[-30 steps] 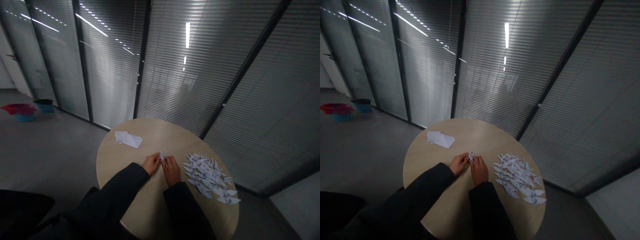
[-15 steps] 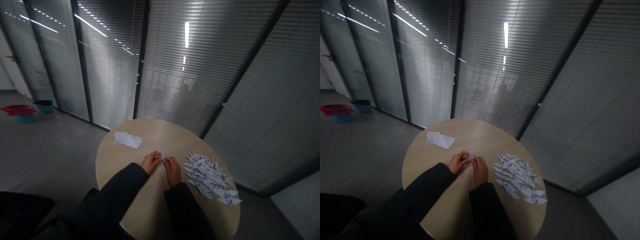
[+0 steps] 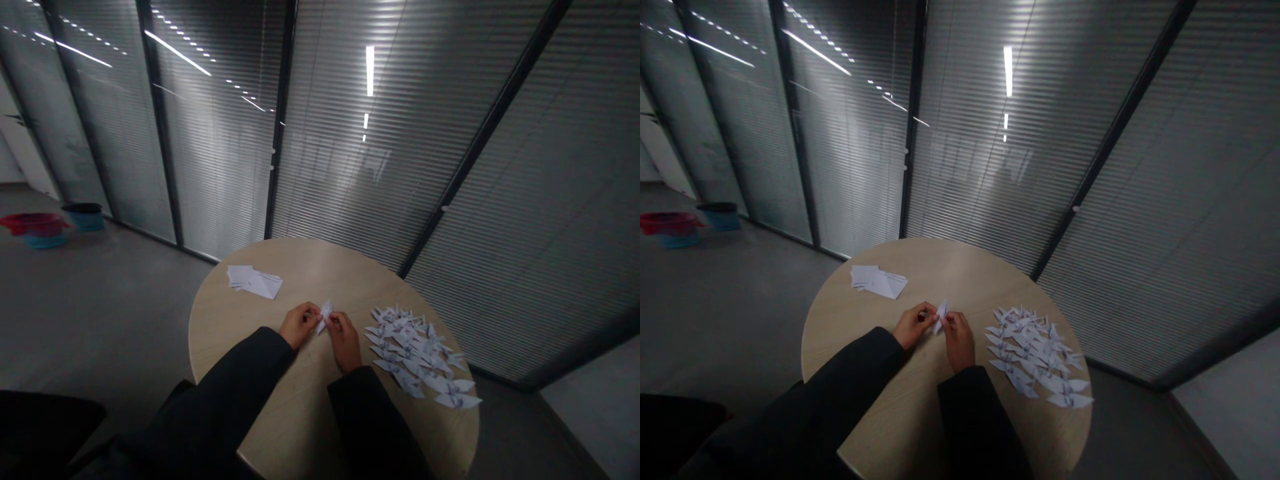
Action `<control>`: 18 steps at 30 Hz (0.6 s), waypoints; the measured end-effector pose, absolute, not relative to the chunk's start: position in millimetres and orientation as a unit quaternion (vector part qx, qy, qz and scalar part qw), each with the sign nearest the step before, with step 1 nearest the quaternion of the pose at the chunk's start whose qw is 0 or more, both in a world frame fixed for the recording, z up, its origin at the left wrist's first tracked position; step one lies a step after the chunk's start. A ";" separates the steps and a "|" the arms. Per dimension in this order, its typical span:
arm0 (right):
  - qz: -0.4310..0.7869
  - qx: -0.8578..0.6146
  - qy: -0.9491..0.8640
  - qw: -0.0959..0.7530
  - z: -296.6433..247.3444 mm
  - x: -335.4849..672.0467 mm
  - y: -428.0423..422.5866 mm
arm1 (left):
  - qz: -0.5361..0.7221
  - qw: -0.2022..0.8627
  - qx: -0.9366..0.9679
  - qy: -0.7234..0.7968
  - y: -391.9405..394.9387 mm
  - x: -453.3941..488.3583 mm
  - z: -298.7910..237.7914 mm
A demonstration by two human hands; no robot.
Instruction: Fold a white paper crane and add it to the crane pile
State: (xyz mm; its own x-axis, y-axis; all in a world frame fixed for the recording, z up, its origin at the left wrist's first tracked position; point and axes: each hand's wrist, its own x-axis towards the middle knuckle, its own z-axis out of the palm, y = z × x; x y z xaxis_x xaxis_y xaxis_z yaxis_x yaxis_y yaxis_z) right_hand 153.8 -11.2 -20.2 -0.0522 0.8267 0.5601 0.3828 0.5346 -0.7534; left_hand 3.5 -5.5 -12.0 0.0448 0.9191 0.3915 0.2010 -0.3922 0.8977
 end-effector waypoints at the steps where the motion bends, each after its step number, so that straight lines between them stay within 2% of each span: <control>1: 0.218 -0.433 -0.690 0.538 -20.2 153.5 -10.9 | 0.535 0.336 0.642 0.434 -5.6 3.7 -12.0; 6: 0.263 -0.418 -0.682 0.540 -19.4 153.0 -11.6 | 0.534 0.346 0.661 0.399 -5.1 4.2 -14.9; 18: 0.293 -0.458 -0.663 0.514 -9.2 146.6 -20.1 | 0.509 0.290 0.703 0.403 -14.9 1.5 -3.7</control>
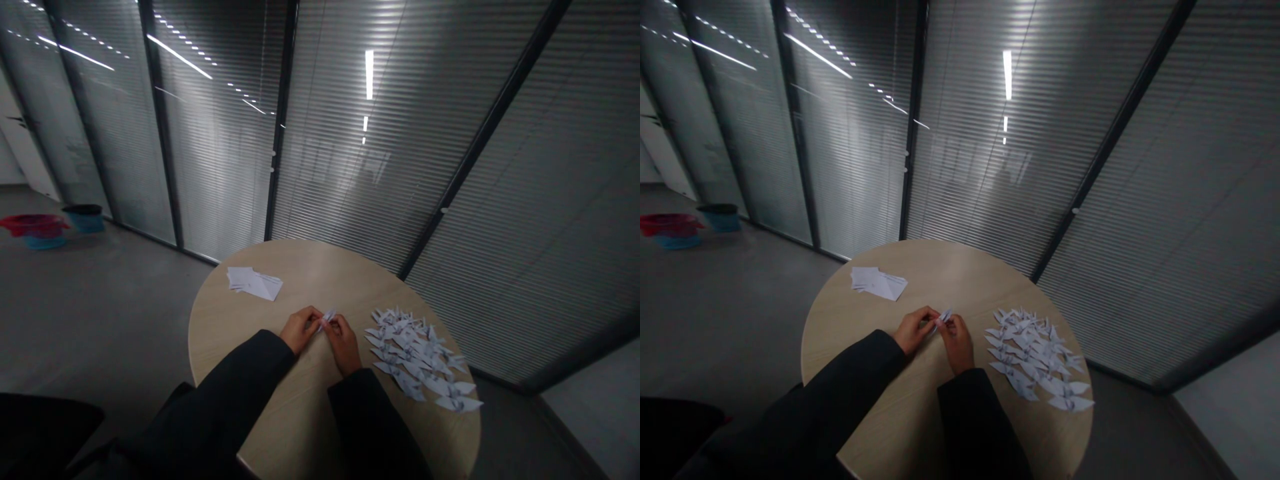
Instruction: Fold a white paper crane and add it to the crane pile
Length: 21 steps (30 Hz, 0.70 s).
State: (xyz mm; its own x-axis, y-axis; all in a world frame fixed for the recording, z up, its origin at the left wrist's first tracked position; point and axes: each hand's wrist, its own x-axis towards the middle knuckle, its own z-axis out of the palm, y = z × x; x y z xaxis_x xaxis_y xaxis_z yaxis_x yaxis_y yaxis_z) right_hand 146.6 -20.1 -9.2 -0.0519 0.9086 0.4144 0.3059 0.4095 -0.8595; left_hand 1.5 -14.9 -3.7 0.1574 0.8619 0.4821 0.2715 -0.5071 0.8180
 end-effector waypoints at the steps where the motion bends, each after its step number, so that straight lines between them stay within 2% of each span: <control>1: 0.293 -0.455 -0.665 0.515 -9.1 146.9 -19.8 | 0.510 0.285 0.703 0.405 -15.9 1.7 -2.6; 6: 0.302 -0.436 -0.655 0.537 -11.3 150.5 -16.7 | 0.524 0.322 0.682 0.396 -16.7 3.1 -1.1; 11: 0.346 -0.424 -0.642 0.537 -14.1 150.3 -15.8 | 0.592 0.481 0.558 0.326 -6.3 5.6 -7.5; 15: 0.385 -0.414 -0.634 0.528 -14.4 148.1 -16.8 | 0.577 0.573 0.508 0.284 0.9 5.9 -12.5; 21: 0.395 -0.419 -0.632 0.519 -16.2 148.7 -15.5 | 0.542 0.581 0.541 0.275 2.9 1.2 -12.0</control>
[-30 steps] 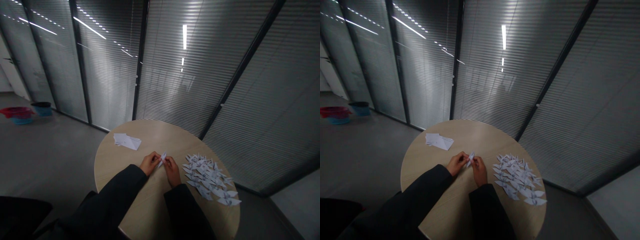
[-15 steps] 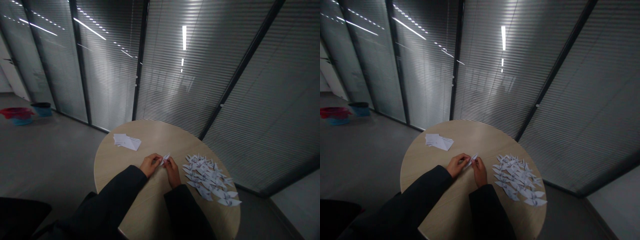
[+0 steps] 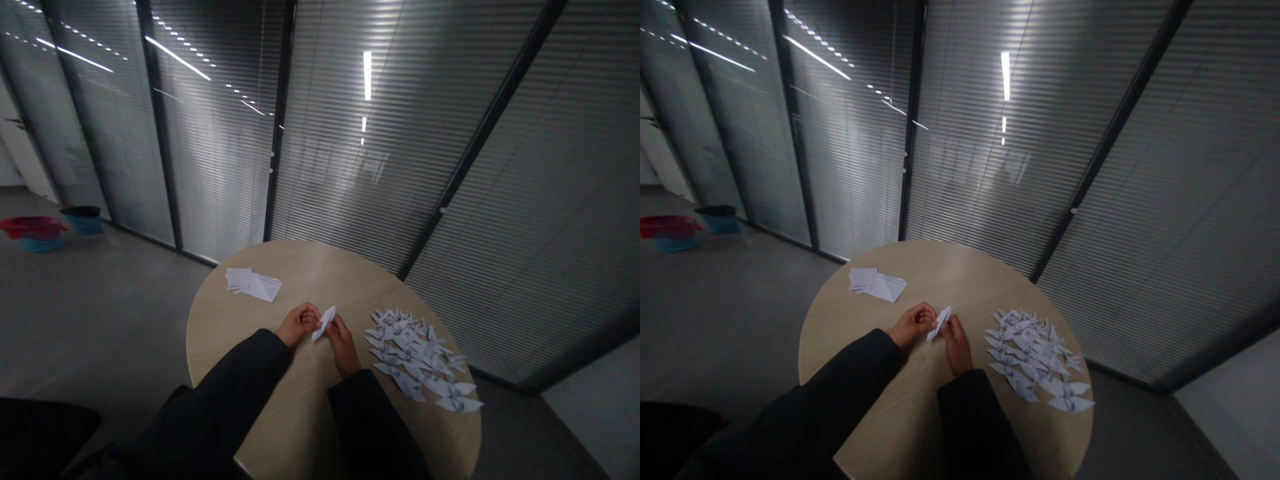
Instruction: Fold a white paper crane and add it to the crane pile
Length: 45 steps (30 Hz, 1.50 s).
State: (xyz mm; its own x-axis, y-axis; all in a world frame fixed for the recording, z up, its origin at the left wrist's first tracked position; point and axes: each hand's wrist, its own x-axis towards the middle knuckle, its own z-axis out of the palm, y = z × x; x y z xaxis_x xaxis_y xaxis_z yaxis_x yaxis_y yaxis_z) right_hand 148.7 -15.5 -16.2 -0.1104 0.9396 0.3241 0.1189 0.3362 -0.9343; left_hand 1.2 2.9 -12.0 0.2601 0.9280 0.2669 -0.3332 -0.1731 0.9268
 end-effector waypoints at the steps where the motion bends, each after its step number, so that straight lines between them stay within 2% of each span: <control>1: 0.392 -0.421 -0.633 0.518 -16.8 148.9 -15.2 | 0.538 0.572 0.554 0.278 2.8 0.5 -11.8; 4: 0.384 -0.424 -0.638 0.516 -17.7 149.0 -14.9 | 0.531 0.517 0.600 0.302 0.9 0.1 -11.9; 9: 0.384 -0.431 -0.630 0.520 -16.5 148.3 -15.2 | 0.533 0.360 0.674 0.365 -7.0 3.1 -11.0; 12: 0.388 -0.423 -0.624 0.530 -14.5 148.5 -15.2 | 0.537 0.316 0.696 0.357 -11.2 4.5 -8.6; 22: 0.396 -0.414 -0.617 0.539 -7.5 152.3 -17.3 | 0.537 0.304 0.696 0.367 -10.2 4.0 -9.2; 28: 0.390 -0.408 -0.624 0.540 -14.8 153.0 -13.6 | 0.527 0.375 0.655 0.391 -10.2 3.9 -7.5; 38: 0.379 -0.419 -0.631 0.532 -11.5 148.2 -17.2 | 0.557 0.396 0.620 0.386 -6.9 2.9 -6.8; 45: 0.369 -0.427 -0.617 0.549 -10.5 149.9 -17.0 | 0.524 0.345 0.668 0.401 -8.5 3.6 -10.3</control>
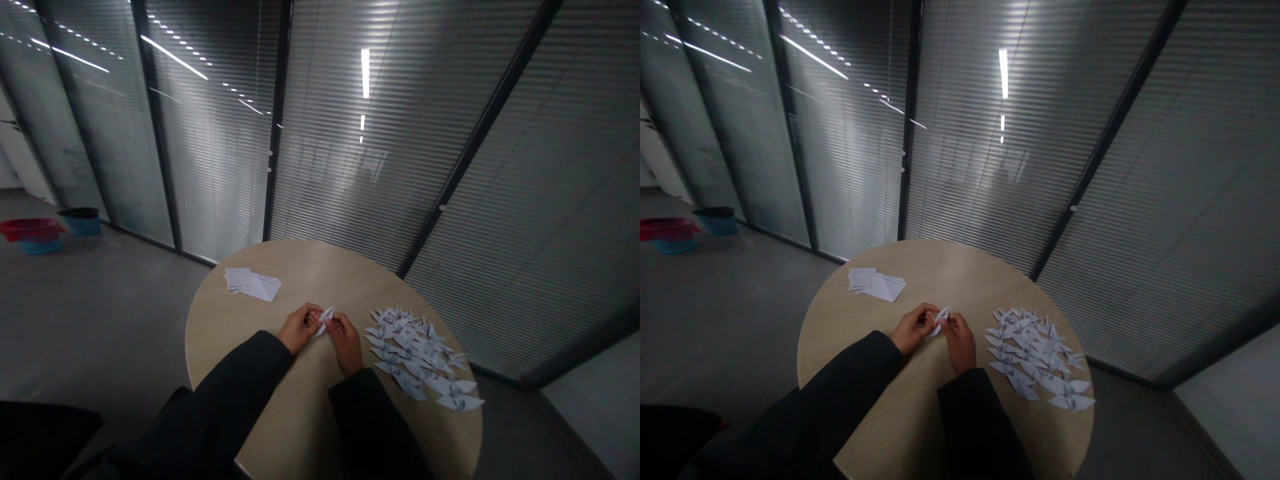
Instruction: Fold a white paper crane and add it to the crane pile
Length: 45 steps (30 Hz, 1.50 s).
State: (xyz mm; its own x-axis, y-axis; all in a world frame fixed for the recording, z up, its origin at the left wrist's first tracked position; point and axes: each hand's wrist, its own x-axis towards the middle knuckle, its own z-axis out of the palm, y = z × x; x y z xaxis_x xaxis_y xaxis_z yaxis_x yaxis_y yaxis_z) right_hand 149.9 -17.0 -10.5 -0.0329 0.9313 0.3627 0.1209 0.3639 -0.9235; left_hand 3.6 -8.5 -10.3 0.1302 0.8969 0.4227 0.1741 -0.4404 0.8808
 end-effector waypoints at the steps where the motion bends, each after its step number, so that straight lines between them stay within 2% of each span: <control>1: 0.371 -0.422 -0.618 0.550 -10.0 150.1 -17.0 | 0.520 0.348 0.671 0.397 -8.0 3.9 -11.7; 7: 0.384 -0.417 -0.608 0.556 -5.5 151.9 -17.8 | 0.508 0.357 0.669 0.409 -2.3 3.6 -19.3; 14: 0.353 -0.428 -0.618 0.558 -3.7 152.2 -18.8 | 0.502 0.449 0.638 0.374 -1.9 0.8 -16.9; 24: 0.329 -0.452 -0.607 0.565 -0.4 153.3 -20.0 | 0.493 0.405 0.655 0.404 -9.6 2.7 -8.8; 32: 0.331 -0.455 -0.606 0.563 0.2 153.0 -20.9 | 0.492 0.497 0.609 0.373 -3.0 4.3 -17.0; 45: 0.355 -0.469 -0.567 0.577 -3.0 158.5 -16.3 | 0.469 0.512 0.598 0.400 -4.9 4.8 -16.1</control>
